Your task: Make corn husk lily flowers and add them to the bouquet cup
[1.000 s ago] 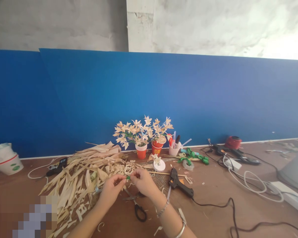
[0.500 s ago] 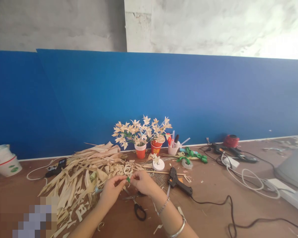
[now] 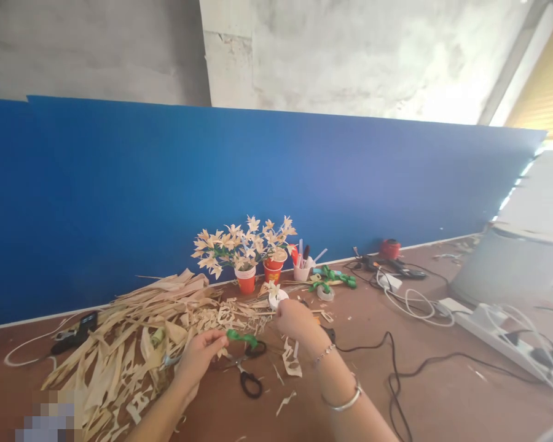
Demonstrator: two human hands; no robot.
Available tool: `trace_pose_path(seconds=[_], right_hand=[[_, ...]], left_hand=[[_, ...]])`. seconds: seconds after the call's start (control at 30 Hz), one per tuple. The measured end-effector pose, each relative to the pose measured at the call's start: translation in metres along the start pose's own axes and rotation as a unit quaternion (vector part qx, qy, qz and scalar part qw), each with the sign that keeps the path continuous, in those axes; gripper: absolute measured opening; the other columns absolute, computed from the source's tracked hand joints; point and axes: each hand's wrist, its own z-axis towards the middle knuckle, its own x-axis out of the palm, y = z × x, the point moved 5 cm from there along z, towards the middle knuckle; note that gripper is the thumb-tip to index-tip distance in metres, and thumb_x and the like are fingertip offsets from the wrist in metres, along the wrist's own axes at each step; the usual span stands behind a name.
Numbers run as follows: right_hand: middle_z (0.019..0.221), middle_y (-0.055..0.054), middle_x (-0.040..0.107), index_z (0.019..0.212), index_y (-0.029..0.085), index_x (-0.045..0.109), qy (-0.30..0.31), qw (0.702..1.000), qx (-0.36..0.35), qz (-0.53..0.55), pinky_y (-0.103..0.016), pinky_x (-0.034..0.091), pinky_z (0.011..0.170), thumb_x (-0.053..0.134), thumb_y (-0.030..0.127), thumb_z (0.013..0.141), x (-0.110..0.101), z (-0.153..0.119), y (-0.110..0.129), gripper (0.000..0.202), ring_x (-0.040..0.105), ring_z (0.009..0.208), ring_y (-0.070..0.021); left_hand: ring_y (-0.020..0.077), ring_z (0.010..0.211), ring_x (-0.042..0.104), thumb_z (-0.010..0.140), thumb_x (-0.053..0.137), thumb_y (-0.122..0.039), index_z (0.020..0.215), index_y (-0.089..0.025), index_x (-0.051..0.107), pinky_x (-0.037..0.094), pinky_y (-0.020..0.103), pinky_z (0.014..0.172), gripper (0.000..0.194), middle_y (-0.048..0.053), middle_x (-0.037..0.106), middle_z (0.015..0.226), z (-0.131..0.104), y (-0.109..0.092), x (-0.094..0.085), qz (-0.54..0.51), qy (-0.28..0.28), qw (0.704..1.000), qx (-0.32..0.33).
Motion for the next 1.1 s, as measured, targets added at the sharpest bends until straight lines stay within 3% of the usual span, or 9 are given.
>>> trace_pose_path(seconds=[0.17, 0.33, 0.47, 0.53, 0.6, 0.73, 0.83, 0.9, 1.1], right_hand=[[0.104, -0.026, 0.059, 0.105, 0.009, 0.058, -0.065, 0.985, 0.121, -0.106, -0.047, 0.038, 0.077, 0.053, 0.004, 0.066, -0.006, -0.013, -0.057, 0.039, 0.056, 0.099, -0.0383], [0.110, -0.023, 0.057, 0.104, 0.009, 0.055, -0.078, 0.984, 0.118, -0.110, -0.041, 0.037, 0.082, 0.048, 0.002, 0.068, 0.013, -0.014, -0.076, 0.037, 0.055, 0.104, -0.0328], [0.101, -0.015, 0.064, 0.104, 0.013, 0.057, -0.082, 0.990, 0.098, -0.054, -0.033, 0.041, 0.074, 0.048, 0.013, 0.074, 0.002, -0.015, -0.092, 0.032, 0.060, 0.094, -0.0269], [0.095, -0.011, 0.067, 0.101, 0.016, 0.061, -0.095, 0.992, 0.066, 0.051, -0.031, 0.044, 0.070, 0.050, 0.021, 0.076, -0.006, -0.019, -0.094, 0.028, 0.062, 0.087, -0.0255], [0.091, -0.009, 0.069, 0.100, 0.017, 0.064, -0.084, 0.977, -0.014, 0.198, -0.029, 0.046, 0.067, 0.058, 0.028, 0.073, -0.008, -0.024, -0.084, 0.030, 0.062, 0.082, -0.0244], [0.079, -0.005, 0.069, 0.098, 0.015, 0.067, 0.042, 0.919, -0.145, 0.364, -0.026, 0.046, 0.057, 0.061, 0.031, 0.073, 0.014, -0.033, -0.038, 0.031, 0.058, 0.064, -0.0163], [0.075, -0.002, 0.067, 0.088, 0.014, 0.067, 0.056, 0.910, -0.199, 0.359, -0.023, 0.045, 0.059, 0.061, 0.024, 0.071, 0.036, -0.033, -0.005, 0.021, 0.056, 0.063, -0.0134], [0.065, 0.000, 0.062, 0.075, 0.014, 0.064, 0.013, 0.922, -0.213, 0.323, -0.021, 0.042, 0.054, 0.062, 0.019, 0.068, 0.046, -0.031, 0.008, 0.009, 0.053, 0.058, -0.0115], [0.067, 0.000, 0.058, 0.066, 0.015, 0.060, -0.045, 0.936, -0.265, 0.228, -0.020, 0.040, 0.057, 0.058, 0.012, 0.066, 0.051, -0.035, 0.022, 0.004, 0.053, 0.063, -0.0117]], left_hand=[[0.0097, 0.048, 0.045, 0.058, 0.069, -0.031, 0.073, -0.013, 0.068, 0.030, 0.021, 0.046, 0.023, 0.003, 0.064, 0.063, -0.001, 0.007, 0.005, -0.053, 0.006, 0.998, -0.042], [0.0089, 0.048, 0.043, 0.052, 0.073, -0.032, 0.069, -0.012, 0.069, 0.029, 0.021, 0.045, 0.026, 0.003, 0.064, 0.061, 0.000, 0.011, 0.007, -0.082, 0.015, 0.995, -0.054], [0.0070, 0.045, 0.040, 0.050, 0.075, -0.034, 0.071, -0.011, 0.069, 0.027, 0.020, 0.043, 0.032, 0.003, 0.063, 0.059, 0.004, 0.016, 0.009, -0.085, 0.019, 0.995, -0.050], [0.0066, 0.044, 0.040, 0.050, 0.075, -0.035, 0.071, -0.010, 0.068, 0.027, 0.020, 0.043, 0.033, 0.003, 0.063, 0.059, 0.006, 0.020, 0.009, -0.081, 0.019, 0.995, -0.046], [0.0067, 0.045, 0.042, 0.051, 0.075, -0.036, 0.072, -0.010, 0.068, 0.027, 0.019, 0.043, 0.034, 0.003, 0.064, 0.061, 0.008, 0.026, 0.010, -0.079, 0.019, 0.996, -0.047], [0.0075, 0.046, 0.045, 0.054, 0.074, -0.037, 0.076, -0.011, 0.068, 0.028, 0.019, 0.043, 0.035, 0.003, 0.066, 0.062, 0.011, 0.035, 0.010, -0.077, 0.017, 0.996, -0.048], [0.0069, 0.044, 0.042, 0.055, 0.073, -0.037, 0.074, -0.011, 0.069, 0.027, 0.019, 0.042, 0.032, 0.002, 0.064, 0.060, 0.012, 0.037, 0.010, -0.066, 0.020, 0.997, -0.034], [0.0063, 0.042, 0.040, 0.056, 0.072, -0.037, 0.073, -0.011, 0.069, 0.026, 0.020, 0.042, 0.031, 0.002, 0.063, 0.059, 0.012, 0.037, 0.010, -0.061, 0.022, 0.998, -0.028], [0.0076, 0.044, 0.041, 0.055, 0.072, -0.040, 0.077, -0.011, 0.071, 0.026, 0.021, 0.043, 0.036, 0.004, 0.066, 0.061, 0.011, 0.037, 0.011, -0.043, 0.026, 0.998, -0.039]])
